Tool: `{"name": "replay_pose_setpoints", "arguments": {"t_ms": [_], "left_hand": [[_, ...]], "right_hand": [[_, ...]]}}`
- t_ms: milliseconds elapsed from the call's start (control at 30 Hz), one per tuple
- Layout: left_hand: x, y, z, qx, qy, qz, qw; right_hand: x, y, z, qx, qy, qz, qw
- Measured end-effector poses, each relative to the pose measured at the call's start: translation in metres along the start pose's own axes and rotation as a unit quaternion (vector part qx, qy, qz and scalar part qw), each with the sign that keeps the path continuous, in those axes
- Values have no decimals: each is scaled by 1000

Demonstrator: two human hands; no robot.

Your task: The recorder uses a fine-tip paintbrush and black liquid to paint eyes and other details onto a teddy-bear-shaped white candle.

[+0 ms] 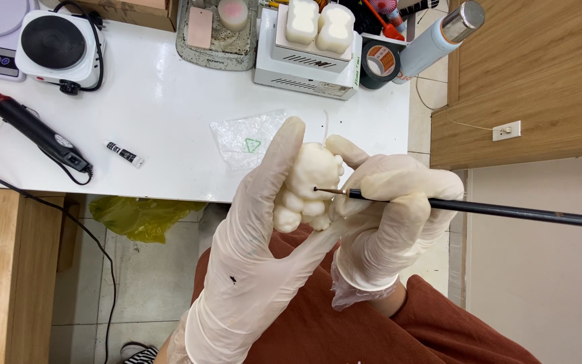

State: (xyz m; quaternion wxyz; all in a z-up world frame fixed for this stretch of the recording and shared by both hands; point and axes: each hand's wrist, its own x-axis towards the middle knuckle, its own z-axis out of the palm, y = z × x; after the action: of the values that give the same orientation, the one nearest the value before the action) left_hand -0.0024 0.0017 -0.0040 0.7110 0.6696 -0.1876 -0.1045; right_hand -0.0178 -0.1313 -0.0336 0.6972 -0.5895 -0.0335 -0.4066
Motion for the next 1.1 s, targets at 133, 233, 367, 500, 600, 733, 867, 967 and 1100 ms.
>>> {"name": "replay_pose_setpoints", "arguments": {"t_ms": [133,233,367,500,600,733,867,967,1100], "left_hand": [[0,0,0,13,0,8,1000],[1,0,0,16,-1,2,1000],[3,1,1,-3,-1,-15,1000],[11,6,0,-42,-1,-29,999],[15,0,-2,-91,-5,-40,995],[23,-14,-2,-156,-4,-79,985],[37,-40,-2,-136,13,-84,987],[51,-69,0,-111,34,-111,987],[71,-122,1,-68,71,-160,982]], "right_hand": [[0,1,-1,35,-17,-12,999],[1,-1,0,28,2,0,1000],[2,-1,-5,7,-19,-1,1000],[6,-1,-6,34,-12,34,999],[16,-3,-3,75,50,34,995],[29,5,-23,152,43,110,981],[42,17,-32,245,44,225,942],[48,32,-41,272,62,278,919],[53,55,-56,262,85,296,915]]}}
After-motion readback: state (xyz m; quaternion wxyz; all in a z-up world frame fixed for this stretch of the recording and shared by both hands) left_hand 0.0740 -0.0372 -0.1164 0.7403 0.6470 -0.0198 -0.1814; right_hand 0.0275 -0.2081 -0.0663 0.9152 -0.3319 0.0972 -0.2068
